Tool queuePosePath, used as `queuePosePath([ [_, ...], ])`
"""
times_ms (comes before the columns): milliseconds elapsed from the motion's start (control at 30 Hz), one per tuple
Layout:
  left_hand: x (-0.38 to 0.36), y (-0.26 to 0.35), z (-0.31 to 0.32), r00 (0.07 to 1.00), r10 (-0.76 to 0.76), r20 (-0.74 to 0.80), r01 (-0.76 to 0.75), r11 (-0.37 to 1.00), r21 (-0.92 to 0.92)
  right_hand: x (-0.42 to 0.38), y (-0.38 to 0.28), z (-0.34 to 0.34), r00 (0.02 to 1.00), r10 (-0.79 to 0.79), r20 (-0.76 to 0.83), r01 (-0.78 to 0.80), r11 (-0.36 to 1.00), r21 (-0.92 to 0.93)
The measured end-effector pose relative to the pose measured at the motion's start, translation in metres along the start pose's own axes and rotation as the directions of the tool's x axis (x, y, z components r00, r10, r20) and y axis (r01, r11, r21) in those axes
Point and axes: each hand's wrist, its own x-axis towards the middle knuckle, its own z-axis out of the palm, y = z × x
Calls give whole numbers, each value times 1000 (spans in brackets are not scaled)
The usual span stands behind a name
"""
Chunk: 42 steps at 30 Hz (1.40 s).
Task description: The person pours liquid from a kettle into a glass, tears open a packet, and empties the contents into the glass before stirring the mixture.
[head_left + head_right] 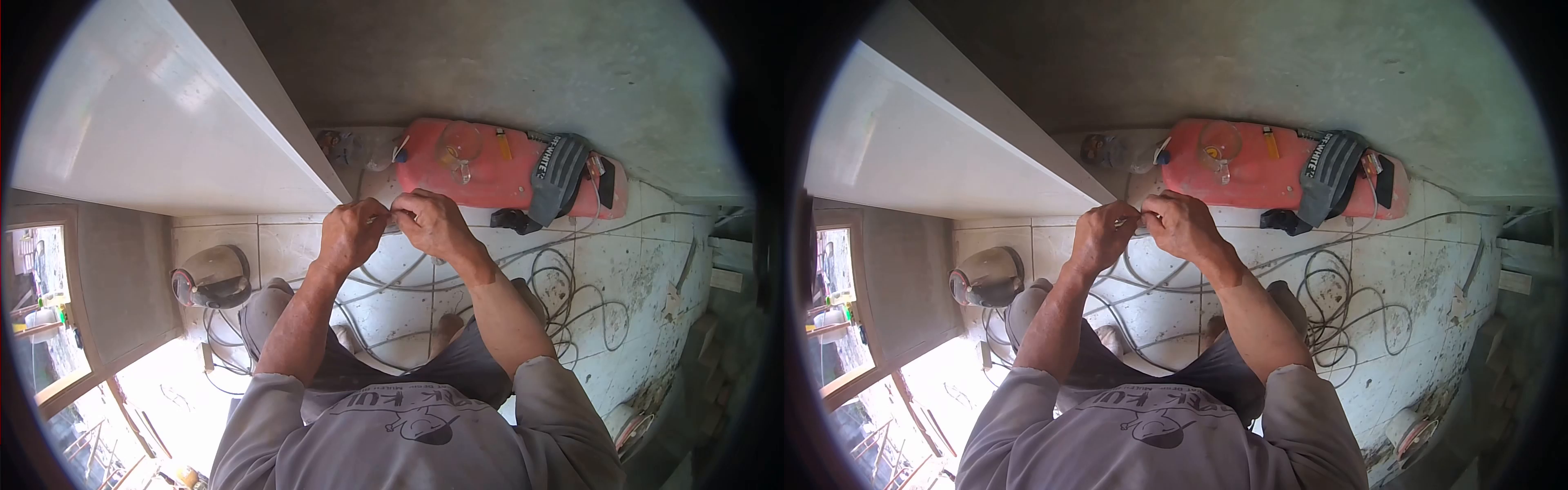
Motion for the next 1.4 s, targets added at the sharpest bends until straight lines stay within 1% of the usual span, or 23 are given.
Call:
queuePosePath([
  [33,0,2,0,1000,27,7,-27,997,67,-1,0,2,990,-124,-64,116,987,-112],
  [67,-1,1,1,999,39,12,-39,998,57,-1,-1,4,984,-156,-83,144,981,-133],
  [200,-5,-2,6,1000,0,16,-1,997,75,-2,4,12,987,-154,-38,147,977,-154],
  [233,-5,-1,6,999,20,26,-22,995,96,-3,3,14,990,-136,-39,128,979,-157],
  [267,-5,-2,5,995,98,29,-101,985,141,-3,4,17,991,-123,-43,116,982,-147],
  [300,-6,-2,4,995,96,43,-100,986,133,-3,5,20,993,-113,-47,106,985,-133],
  [433,-9,0,4,991,129,-18,-126,983,131,2,9,31,994,106,-1,-106,994,-9],
  [500,-11,-2,7,989,140,-35,-135,982,133,3,9,33,966,255,42,-258,964,68],
  [600,-11,5,11,985,154,-84,-141,980,141,2,13,35,959,282,-29,-277,952,131],
  [633,-11,7,10,979,170,-111,-154,978,141,5,11,28,851,503,149,-520,773,362],
  [667,-10,10,11,977,179,-118,-164,978,126,7,9,23,687,625,370,-713,481,511],
  [700,-8,9,11,976,182,-116,-167,978,128,5,11,26,688,625,369,-711,480,514],
  [733,-7,8,13,984,138,-114,-121,982,143,2,13,30,827,541,151,-543,701,462],
  [767,-7,6,14,989,90,-116,-71,985,158,0,15,33,920,389,-52,-349,872,344],
  [833,-7,2,11,990,73,-118,-56,988,142,-2,14,32,945,324,-49,-288,891,352],
  [900,-10,-1,8,992,63,-107,-48,990,130,-3,13,27,983,155,-95,-131,967,219],
  [933,-10,-2,8,995,17,-102,-8,996,90,-3,12,23,993,86,-82,-70,980,186],
  [1100,-9,-2,-1,993,-101,-64,100,995,-14,-2,5,25,993,-10,-115,17,998,64],
  [1167,-8,3,-5,988,-151,41,151,989,6,-4,6,30,989,-51,-141,52,999,3],
  [1233,-9,1,-3,989,-135,67,136,991,-12,-7,-2,29,975,-161,-154,136,977,-164],
  [1267,-8,0,0,989,-119,91,122,992,-34,-8,-4,31,975,-159,-154,133,977,-165],
  [1333,-7,-2,5,994,-70,84,74,996,-50,-9,-6,35,952,-276,-132,250,951,-182],
  [1400,-6,-2,8,997,-23,77,28,997,-65,-9,-3,34,954,-261,-144,235,955,-180],
])
